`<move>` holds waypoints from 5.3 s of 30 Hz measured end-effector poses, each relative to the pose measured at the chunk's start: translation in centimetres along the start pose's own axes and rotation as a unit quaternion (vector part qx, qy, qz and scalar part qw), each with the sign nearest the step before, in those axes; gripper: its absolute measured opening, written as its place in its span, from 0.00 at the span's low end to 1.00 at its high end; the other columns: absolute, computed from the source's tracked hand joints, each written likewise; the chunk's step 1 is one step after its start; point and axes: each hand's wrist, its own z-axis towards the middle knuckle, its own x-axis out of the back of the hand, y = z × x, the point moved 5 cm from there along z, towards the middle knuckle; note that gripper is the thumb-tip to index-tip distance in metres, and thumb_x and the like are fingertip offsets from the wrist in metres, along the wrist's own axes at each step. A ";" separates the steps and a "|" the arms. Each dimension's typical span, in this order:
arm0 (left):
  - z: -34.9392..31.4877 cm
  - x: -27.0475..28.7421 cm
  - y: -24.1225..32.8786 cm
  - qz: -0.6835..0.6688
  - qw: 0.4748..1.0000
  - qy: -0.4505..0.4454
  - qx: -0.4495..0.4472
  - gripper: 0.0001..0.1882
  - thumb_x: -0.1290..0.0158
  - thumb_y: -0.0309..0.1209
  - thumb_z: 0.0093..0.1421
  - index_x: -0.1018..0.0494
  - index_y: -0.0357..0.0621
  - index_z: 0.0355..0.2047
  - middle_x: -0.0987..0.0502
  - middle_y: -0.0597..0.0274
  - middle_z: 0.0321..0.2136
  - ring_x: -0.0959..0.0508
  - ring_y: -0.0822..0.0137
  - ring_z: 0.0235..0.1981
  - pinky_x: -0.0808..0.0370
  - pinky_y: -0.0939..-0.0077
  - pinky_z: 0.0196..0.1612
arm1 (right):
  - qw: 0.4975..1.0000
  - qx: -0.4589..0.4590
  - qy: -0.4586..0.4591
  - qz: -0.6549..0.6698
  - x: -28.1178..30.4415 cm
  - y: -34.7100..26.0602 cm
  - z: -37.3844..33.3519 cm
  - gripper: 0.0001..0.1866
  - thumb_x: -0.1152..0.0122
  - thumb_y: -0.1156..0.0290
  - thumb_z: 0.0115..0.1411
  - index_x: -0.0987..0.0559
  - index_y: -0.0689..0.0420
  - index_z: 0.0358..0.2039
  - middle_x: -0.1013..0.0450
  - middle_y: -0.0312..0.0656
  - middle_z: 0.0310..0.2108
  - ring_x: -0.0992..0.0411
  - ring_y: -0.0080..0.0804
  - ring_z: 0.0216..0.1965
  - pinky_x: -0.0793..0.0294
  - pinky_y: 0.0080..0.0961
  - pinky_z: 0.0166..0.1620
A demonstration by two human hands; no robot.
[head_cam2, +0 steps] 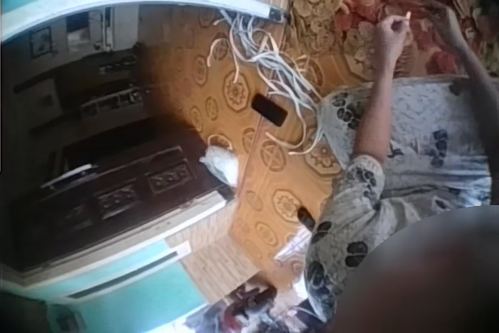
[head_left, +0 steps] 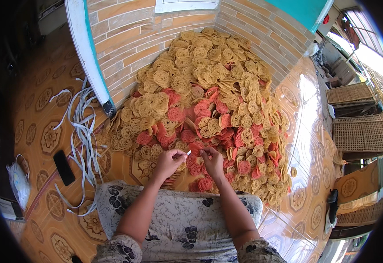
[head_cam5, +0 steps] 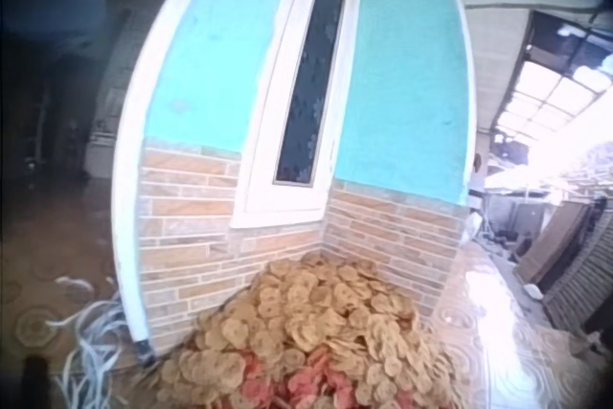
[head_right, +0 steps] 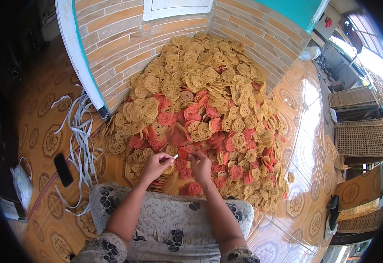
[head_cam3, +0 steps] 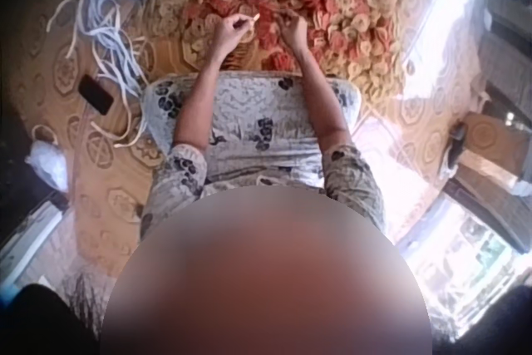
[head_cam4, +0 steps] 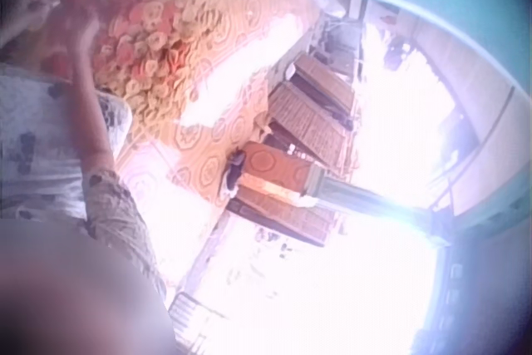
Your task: The person sits on the floor and repeatedly picks up small, coiled, flower-shaped items in yellow and red. They thread a white ribbon through the center of each item and tie it to form a bundle. The finished bundles are placed on the floor to the right.
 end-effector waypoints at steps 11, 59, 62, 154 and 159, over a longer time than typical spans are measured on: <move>0.1 -0.6 -1.3 -0.073 0.997 -0.016 0.037 0.09 0.43 0.29 0.62 0.21 0.34 0.35 0.20 0.64 0.28 0.23 0.78 0.29 0.27 0.82 0.35 | 0.966 -0.060 -0.058 0.245 0.1 -3.7 -1.3 0.08 0.36 0.70 0.62 0.19 0.62 0.35 0.25 0.31 0.30 0.33 0.14 0.31 0.33 0.16 0.36; -0.1 -1.2 -1.6 -0.231 0.965 -0.055 0.110 0.09 0.45 0.27 0.62 0.21 0.35 0.39 0.19 0.64 0.33 0.23 0.77 0.35 0.28 0.81 0.43 | 0.947 0.012 -0.153 0.281 -0.8 -4.8 -1.9 0.08 0.44 0.83 0.62 0.30 0.63 0.41 0.24 0.45 0.44 0.27 0.24 0.49 0.30 0.20 0.53; -0.1 -1.2 -1.5 -0.193 0.977 -0.055 0.071 0.09 0.45 0.28 0.62 0.21 0.35 0.39 0.19 0.65 0.32 0.22 0.78 0.34 0.27 0.81 0.42 | 0.945 -0.051 -0.134 0.295 -0.7 -4.4 -1.7 0.08 0.44 0.82 0.62 0.29 0.63 0.42 0.24 0.44 0.43 0.27 0.24 0.48 0.30 0.20 0.52; -13.4 -5.1 3.0 0.288 0.891 -0.350 -0.023 0.09 0.46 0.34 0.60 0.22 0.42 0.35 0.19 0.52 0.27 0.19 0.54 0.29 0.24 0.62 0.36 | 0.980 0.146 -0.059 -0.118 0.9 -3.2 -1.2 0.08 0.53 0.85 0.53 0.34 0.61 0.33 0.32 0.52 0.31 0.32 0.55 0.38 0.34 0.45 0.45; -16.7 -5.5 0.9 0.215 0.911 -0.351 0.027 0.10 0.46 0.34 0.61 0.23 0.39 0.37 0.20 0.49 0.27 0.19 0.52 0.29 0.25 0.63 0.37 | 0.929 0.293 -0.069 -0.215 0.1 -4.0 -2.9 0.09 0.56 0.86 0.51 0.34 0.60 0.32 0.34 0.51 0.31 0.33 0.55 0.37 0.34 0.46 0.43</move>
